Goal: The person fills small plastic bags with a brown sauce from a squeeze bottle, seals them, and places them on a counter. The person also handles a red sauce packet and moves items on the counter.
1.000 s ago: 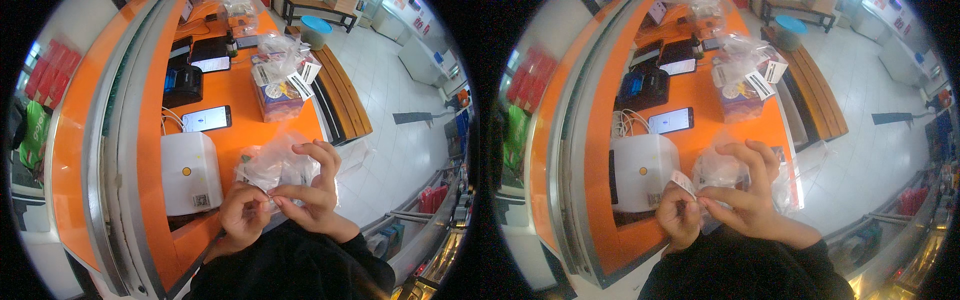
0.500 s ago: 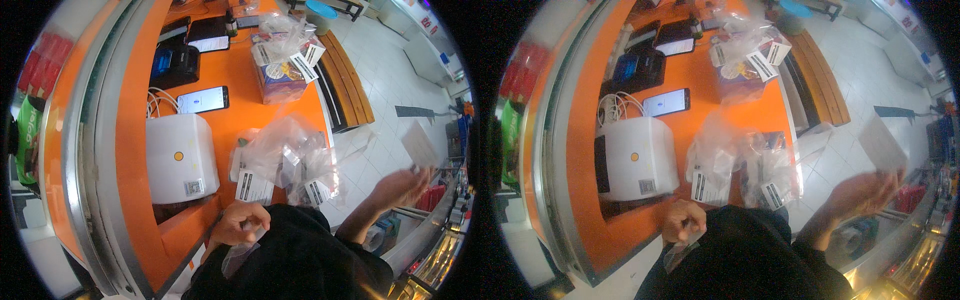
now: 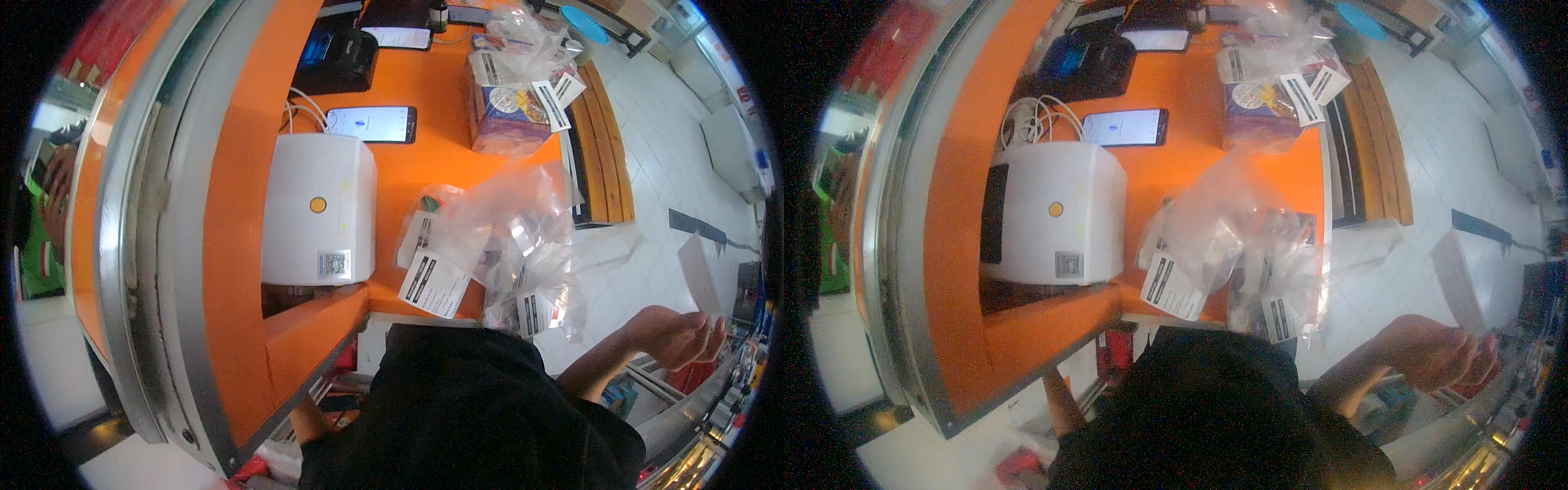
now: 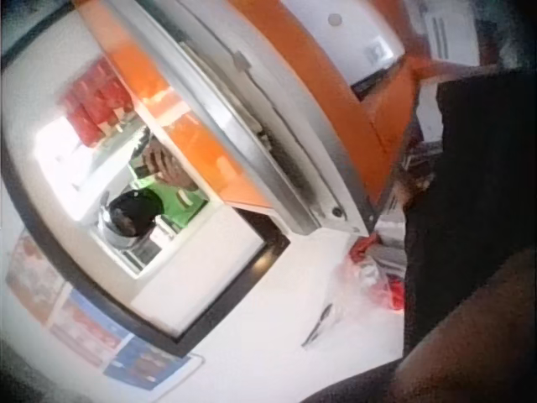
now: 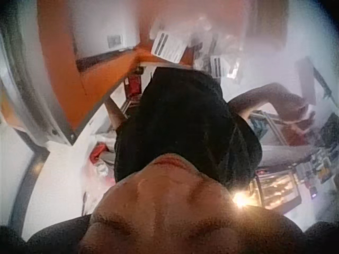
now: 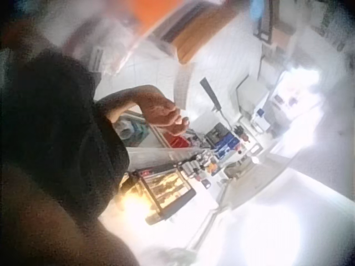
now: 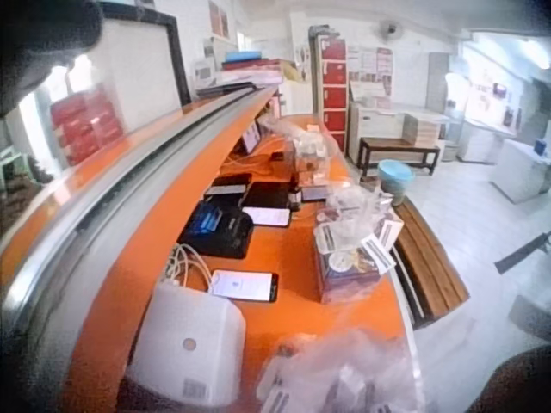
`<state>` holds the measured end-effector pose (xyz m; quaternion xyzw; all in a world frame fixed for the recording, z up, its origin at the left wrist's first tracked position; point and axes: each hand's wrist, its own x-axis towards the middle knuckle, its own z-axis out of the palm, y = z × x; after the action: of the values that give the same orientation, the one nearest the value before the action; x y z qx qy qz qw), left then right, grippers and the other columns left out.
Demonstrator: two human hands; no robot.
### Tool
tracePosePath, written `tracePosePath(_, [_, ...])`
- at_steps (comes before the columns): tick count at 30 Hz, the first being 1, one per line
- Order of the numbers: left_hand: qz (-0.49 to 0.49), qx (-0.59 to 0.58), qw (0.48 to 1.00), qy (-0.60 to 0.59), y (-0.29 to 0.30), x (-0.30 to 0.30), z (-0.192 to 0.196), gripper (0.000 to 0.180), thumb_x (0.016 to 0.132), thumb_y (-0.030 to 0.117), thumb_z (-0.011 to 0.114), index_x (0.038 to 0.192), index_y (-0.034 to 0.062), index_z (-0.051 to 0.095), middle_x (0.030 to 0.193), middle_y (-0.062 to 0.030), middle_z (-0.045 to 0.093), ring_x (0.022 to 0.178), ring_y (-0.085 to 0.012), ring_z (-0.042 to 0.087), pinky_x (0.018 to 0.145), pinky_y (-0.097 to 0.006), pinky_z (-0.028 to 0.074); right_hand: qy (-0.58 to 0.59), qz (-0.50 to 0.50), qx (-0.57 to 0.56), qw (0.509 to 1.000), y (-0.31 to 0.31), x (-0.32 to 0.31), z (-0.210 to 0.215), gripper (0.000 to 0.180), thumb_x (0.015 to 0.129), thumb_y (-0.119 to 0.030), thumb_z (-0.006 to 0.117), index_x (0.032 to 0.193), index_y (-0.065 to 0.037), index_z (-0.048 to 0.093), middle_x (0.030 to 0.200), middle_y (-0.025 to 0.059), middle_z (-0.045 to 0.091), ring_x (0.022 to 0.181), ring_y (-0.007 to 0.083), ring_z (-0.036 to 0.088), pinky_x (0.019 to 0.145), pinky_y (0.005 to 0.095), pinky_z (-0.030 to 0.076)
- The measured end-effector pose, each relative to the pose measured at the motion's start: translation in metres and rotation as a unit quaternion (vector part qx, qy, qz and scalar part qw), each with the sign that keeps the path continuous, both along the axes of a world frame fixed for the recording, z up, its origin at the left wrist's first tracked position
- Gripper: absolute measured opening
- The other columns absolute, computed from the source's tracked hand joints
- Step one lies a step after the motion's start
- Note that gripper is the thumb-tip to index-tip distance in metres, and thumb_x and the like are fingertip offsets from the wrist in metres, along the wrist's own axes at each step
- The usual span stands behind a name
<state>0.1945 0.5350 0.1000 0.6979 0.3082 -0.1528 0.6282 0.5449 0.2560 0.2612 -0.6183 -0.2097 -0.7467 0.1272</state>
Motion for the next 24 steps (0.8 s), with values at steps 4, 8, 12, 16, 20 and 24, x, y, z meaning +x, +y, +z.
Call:
tracePosePath(4, [0.180,0.075,0.981,-0.004,0.023,-0.006,-0.011,0.026,0.074,0.024,0.058,0.087,0.0017,0.053,0.071,-0.0036,0.054,0.061,-0.0090,0.050,0.053,-0.022,0.040,-0.029,-0.044,-0.018,0.998,-0.006,0.011,0.002,0.028,0.076,-0.029,0.056,0.066,-0.002,0.056,0.082,0.0131,0.054,0.083,0.0206,0.051,0.068,0.0330,0.046])
tracePosePath(8, [0.319,0.113,0.940,-0.048,0.047,0.005,-0.015,0.030,0.073,0.027,0.058,0.087,0.0009,0.053,0.071,-0.0040,0.054,0.061,-0.0089,0.050,0.053,-0.022,0.040,-0.050,-0.018,0.017,0.998,-0.014,0.011,0.011,0.033,0.074,-0.032,0.057,0.062,-0.002,0.056,0.078,0.0122,0.050,0.076,0.0185,0.049,0.060,0.0285,0.045])
tracePosePath(12, [0.304,0.008,0.950,-0.074,0.037,0.010,-0.029,0.034,0.072,0.030,0.059,0.087,0.0001,0.054,0.071,-0.0044,0.054,0.060,-0.0088,0.050,0.052,-0.021,0.040,-0.073,-0.099,-0.018,0.992,-0.069,0.001,0.006,0.025,0.075,-0.024,0.059,0.066,-0.001,0.057,0.074,0.0109,0.053,0.073,0.0214,0.051,0.062,0.0330,0.043])
tracePosePath(16, [0.164,-0.225,0.950,-0.141,-0.016,0.027,-0.007,0.038,0.072,0.033,0.059,0.087,-0.0006,0.054,0.071,-0.0048,0.055,0.059,-0.0087,0.050,0.052,-0.021,0.040,-0.078,-0.153,-0.025,0.985,-0.083,-0.020,0.009,0.024,0.075,-0.025,0.058,0.068,-0.002,0.056,0.073,0.0105,0.054,0.072,0.0215,0.051,0.062,0.0337,0.043])
tracePosePath(20, [0.107,-0.398,0.872,-0.262,-0.053,0.068,0.019,0.041,0.071,0.036,0.059,0.087,-0.0014,0.054,0.070,-0.0052,0.055,0.058,-0.0085,0.050,0.052,-0.021,0.040,-0.033,-0.013,-0.081,0.996,-0.024,-0.053,-0.007,0.017,0.068,-0.030,0.060,0.070,-0.013,0.058,0.085,-0.0001,0.049,0.084,0.0177,0.042,0.071,0.0344,0.035])
tracePosePath(24, [0.096,-0.484,0.822,-0.283,-0.057,0.125,0.063,0.042,0.065,0.036,0.064,0.085,-0.0006,0.055,0.066,-0.0050,0.055,0.055,-0.0082,0.051,0.050,-0.019,0.039,-0.035,0.254,-0.186,0.948,0.060,-0.071,-0.031,0.016,0.059,-0.038,0.062,0.072,-0.028,0.060,0.101,-0.0146,0.043,0.101,0.0129,0.028,0.083,0.0354,0.024])
